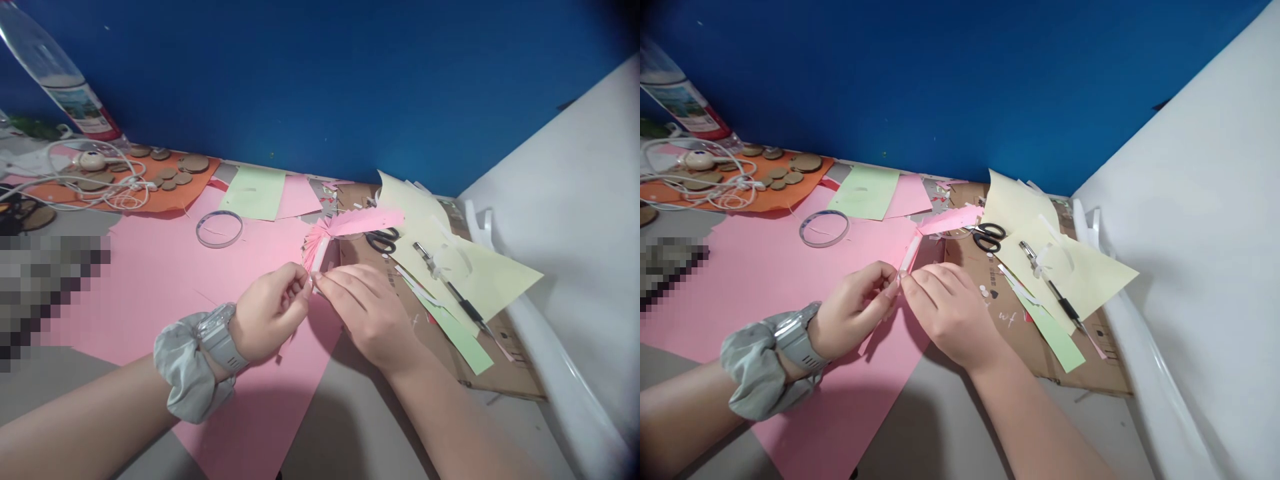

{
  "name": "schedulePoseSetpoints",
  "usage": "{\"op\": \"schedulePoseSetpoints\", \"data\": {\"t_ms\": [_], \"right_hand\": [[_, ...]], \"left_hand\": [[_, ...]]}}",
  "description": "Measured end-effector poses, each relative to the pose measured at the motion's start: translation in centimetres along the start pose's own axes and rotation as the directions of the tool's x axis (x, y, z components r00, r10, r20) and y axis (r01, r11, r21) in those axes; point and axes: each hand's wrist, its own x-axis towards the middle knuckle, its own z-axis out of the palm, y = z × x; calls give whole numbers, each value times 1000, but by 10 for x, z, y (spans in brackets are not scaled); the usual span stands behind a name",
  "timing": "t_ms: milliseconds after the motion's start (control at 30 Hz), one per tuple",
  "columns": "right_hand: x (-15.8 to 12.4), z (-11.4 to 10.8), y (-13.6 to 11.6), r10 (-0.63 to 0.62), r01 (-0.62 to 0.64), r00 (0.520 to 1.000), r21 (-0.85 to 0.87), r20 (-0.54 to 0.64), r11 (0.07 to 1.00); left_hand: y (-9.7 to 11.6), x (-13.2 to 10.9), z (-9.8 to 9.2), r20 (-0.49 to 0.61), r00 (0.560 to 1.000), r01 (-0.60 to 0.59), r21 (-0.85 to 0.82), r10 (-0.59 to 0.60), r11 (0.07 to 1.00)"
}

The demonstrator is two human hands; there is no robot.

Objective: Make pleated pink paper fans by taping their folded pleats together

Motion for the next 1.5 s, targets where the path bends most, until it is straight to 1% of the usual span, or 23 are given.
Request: {"op": "schedulePoseSetpoints", "data": {"t_ms": [167, 233, 400, 533, 633, 767, 967, 1067, 1200, 1400, 1500], "right_hand": [[0, 1, 0, -15, 15, 999, 9, -32, 1000], [-1, 3, 0, 7, -6, 999, 35, -42, 999], [-7, 9, 0, 125, -118, 992, 182, -29, 976], [-8, 12, -2, 264, -255, 964, 319, 13, 913], [-7, 12, -3, 312, -297, 950, 361, 20, 884], [-6, 12, -3, 294, -270, 956, 343, -16, 900], [-7, 12, 0, 142, -132, 990, 259, -23, 957], [-8, 12, 1, 113, -101, 993, 239, -37, 966], [-8, 13, 1, 128, -115, 991, 247, -38, 962], [-8, 15, -1, 197, -180, 980, 289, -31, 940], [-8, 16, -1, 207, -188, 978, 298, -31, 936]], "left_hand": [[0, 2, -1, -8, 1000, -3, 1, 3, 1000], [0, 1, -1, -17, 1000, -10, 22, 11, 1000], [-1, 1, -1, -8, 1000, -9, 42, 9, 999], [0, 1, -2, -4, 1000, 5, 38, -5, 999], [1, 1, -2, 5, 1000, 9, 8, -9, 1000], [-1, 1, -2, 20, 1000, 4, 10, -4, 1000], [-2, 1, -1, 7, 1000, -9, 18, 9, 1000], [-1, 2, 0, 11, 1000, -9, 25, 8, 1000], [-1, 2, -1, -2, 1000, -14, 63, 15, 998], [-2, 0, -1, -12, 998, -53, 215, 56, 975], [-3, 1, -1, -8, 998, -54, 241, 57, 969]]}}
